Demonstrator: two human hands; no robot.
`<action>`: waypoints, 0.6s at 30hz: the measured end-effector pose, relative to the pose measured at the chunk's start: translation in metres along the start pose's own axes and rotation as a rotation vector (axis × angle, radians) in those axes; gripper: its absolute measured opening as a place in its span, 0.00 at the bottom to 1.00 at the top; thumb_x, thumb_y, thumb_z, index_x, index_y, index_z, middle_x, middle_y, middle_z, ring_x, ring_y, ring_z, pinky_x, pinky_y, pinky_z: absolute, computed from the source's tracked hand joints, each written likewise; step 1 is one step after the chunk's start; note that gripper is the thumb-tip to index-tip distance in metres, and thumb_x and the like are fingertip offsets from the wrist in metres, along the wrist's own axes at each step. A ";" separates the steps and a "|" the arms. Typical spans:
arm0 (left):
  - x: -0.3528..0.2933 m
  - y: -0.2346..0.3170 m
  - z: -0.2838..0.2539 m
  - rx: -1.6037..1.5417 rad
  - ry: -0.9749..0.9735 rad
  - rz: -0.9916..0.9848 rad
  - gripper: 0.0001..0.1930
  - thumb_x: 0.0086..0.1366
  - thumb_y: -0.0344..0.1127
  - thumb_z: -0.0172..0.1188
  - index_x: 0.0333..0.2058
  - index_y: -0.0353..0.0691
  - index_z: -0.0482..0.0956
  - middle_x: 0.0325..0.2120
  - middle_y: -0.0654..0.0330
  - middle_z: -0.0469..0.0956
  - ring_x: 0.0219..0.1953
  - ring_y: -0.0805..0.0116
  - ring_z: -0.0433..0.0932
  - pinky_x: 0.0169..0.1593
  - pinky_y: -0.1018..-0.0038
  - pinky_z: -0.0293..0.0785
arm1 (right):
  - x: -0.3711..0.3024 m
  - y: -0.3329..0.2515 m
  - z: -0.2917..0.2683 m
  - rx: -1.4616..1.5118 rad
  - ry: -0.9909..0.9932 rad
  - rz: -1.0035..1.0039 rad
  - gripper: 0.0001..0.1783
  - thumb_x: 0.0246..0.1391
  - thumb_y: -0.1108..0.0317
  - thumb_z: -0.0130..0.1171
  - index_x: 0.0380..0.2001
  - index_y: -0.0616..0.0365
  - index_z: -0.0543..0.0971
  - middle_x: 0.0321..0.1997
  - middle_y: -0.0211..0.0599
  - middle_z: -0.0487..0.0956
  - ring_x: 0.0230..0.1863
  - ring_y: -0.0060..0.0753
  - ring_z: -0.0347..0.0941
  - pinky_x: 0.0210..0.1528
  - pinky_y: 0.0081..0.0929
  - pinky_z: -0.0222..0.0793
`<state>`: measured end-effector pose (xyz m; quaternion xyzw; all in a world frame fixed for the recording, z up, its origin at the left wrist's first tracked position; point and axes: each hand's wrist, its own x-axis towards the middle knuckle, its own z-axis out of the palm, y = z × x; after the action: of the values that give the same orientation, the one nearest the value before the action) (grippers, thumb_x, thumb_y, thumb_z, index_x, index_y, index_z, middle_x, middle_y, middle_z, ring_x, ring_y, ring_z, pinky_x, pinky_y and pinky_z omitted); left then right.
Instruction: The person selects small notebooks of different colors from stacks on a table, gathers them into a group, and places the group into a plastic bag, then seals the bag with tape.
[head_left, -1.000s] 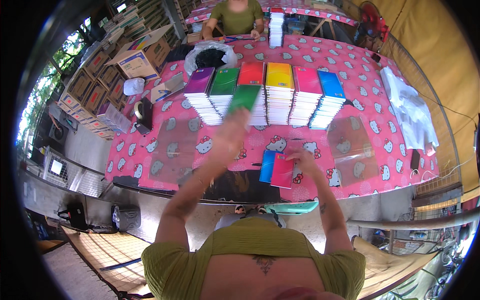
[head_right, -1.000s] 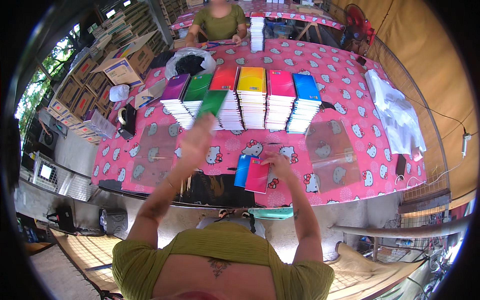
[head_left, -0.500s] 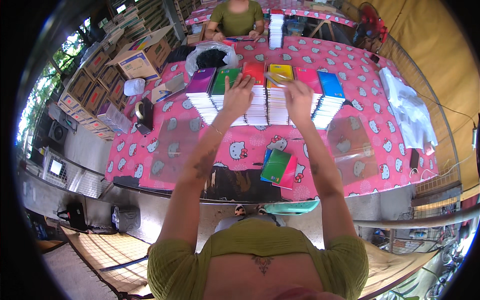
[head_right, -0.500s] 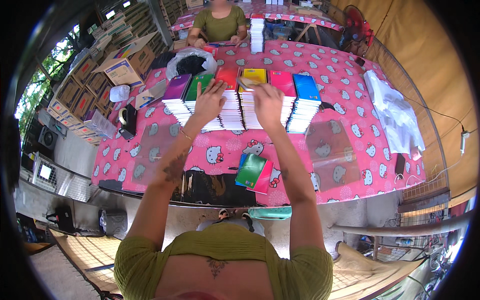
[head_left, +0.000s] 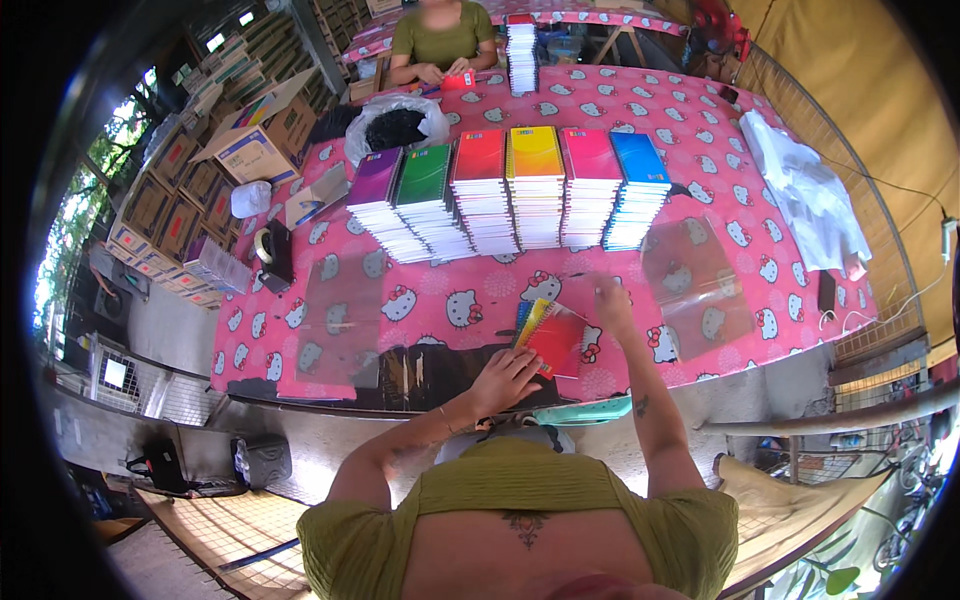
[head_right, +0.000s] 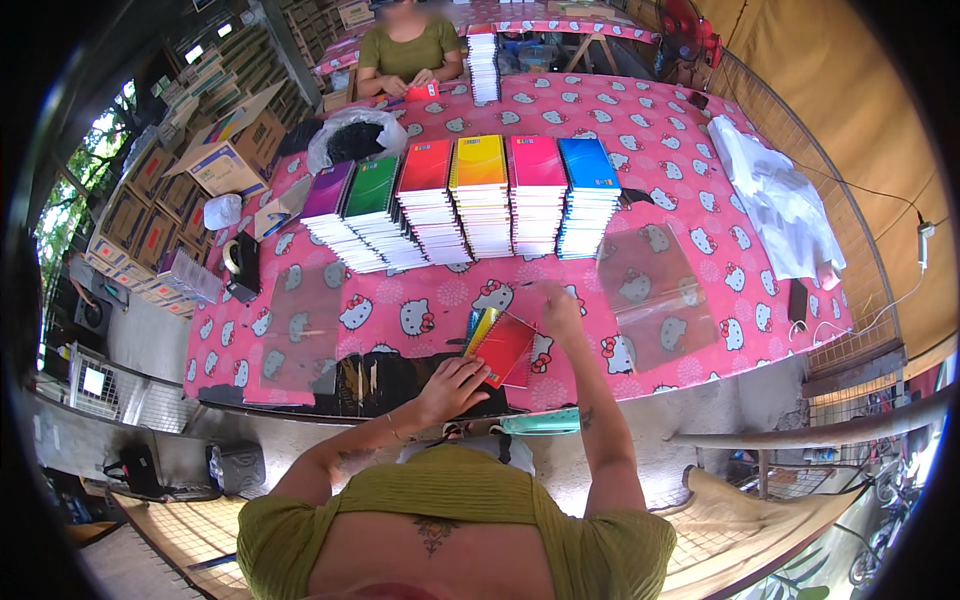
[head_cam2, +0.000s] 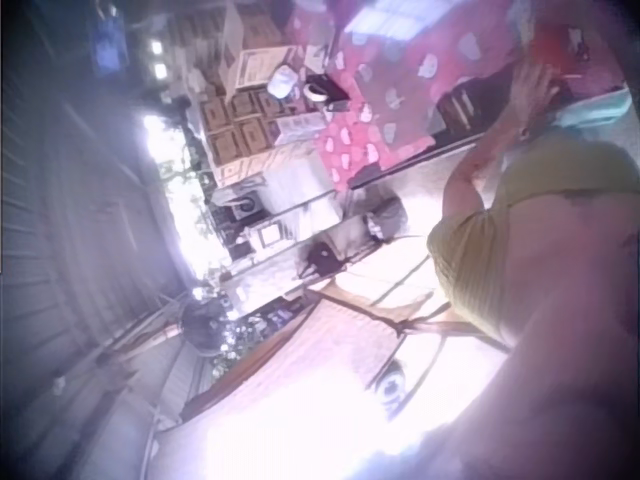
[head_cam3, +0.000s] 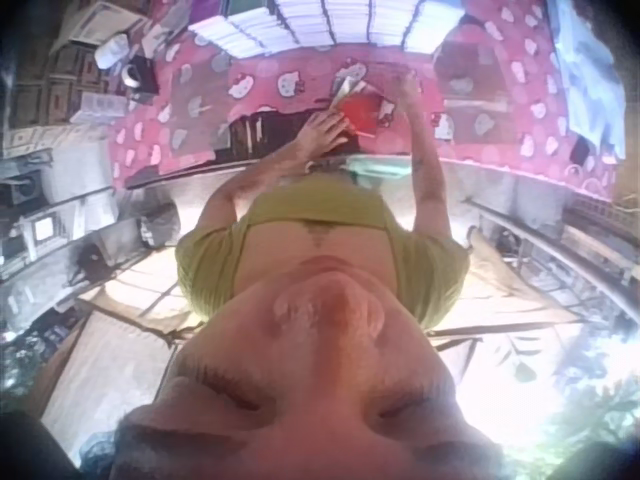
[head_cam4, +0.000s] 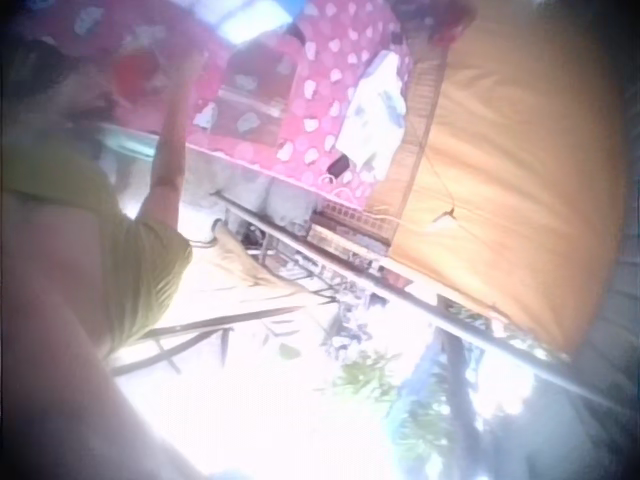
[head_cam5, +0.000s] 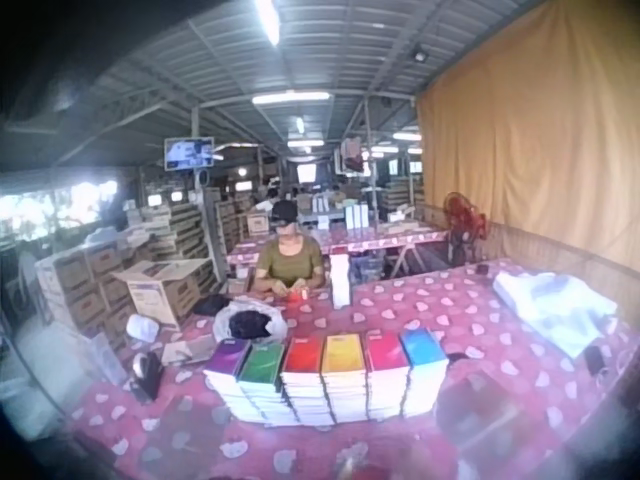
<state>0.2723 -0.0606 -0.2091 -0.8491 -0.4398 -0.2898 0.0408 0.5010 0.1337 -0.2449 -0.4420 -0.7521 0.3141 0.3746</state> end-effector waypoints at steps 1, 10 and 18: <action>0.000 0.002 -0.003 -0.046 -0.062 -0.047 0.17 0.64 0.40 0.62 0.49 0.39 0.77 0.44 0.55 0.79 0.45 0.54 0.78 0.50 0.56 0.72 | 0.015 -0.028 -0.004 -0.036 0.117 -0.032 0.23 0.48 0.79 0.53 0.49 0.56 0.80 0.55 0.46 0.78 0.56 0.56 0.73 0.62 0.50 0.65; 0.236 -0.137 -0.067 0.465 0.178 -0.106 0.23 0.63 0.34 0.59 0.57 0.38 0.73 0.48 0.52 0.80 0.54 0.52 0.76 0.66 0.51 0.59 | 0.142 -0.112 -0.073 -0.713 0.341 -0.557 0.19 0.53 0.70 0.61 0.50 0.51 0.79 0.51 0.34 0.78 0.55 0.42 0.73 0.66 0.49 0.58; 0.212 -0.062 -0.154 0.236 0.479 -0.058 0.08 0.56 0.28 0.62 0.37 0.40 0.80 0.24 0.58 0.78 0.27 0.59 0.79 0.34 0.62 0.76 | -0.082 -0.096 0.015 -0.571 0.007 -0.491 0.20 0.51 0.64 0.63 0.49 0.51 0.80 0.48 0.31 0.74 0.50 0.39 0.71 0.51 0.43 0.65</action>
<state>0.2484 0.0808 0.0190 -0.7328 -0.4726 -0.4299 0.2342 0.4738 0.0188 -0.1995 -0.3363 -0.8916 -0.0089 0.3030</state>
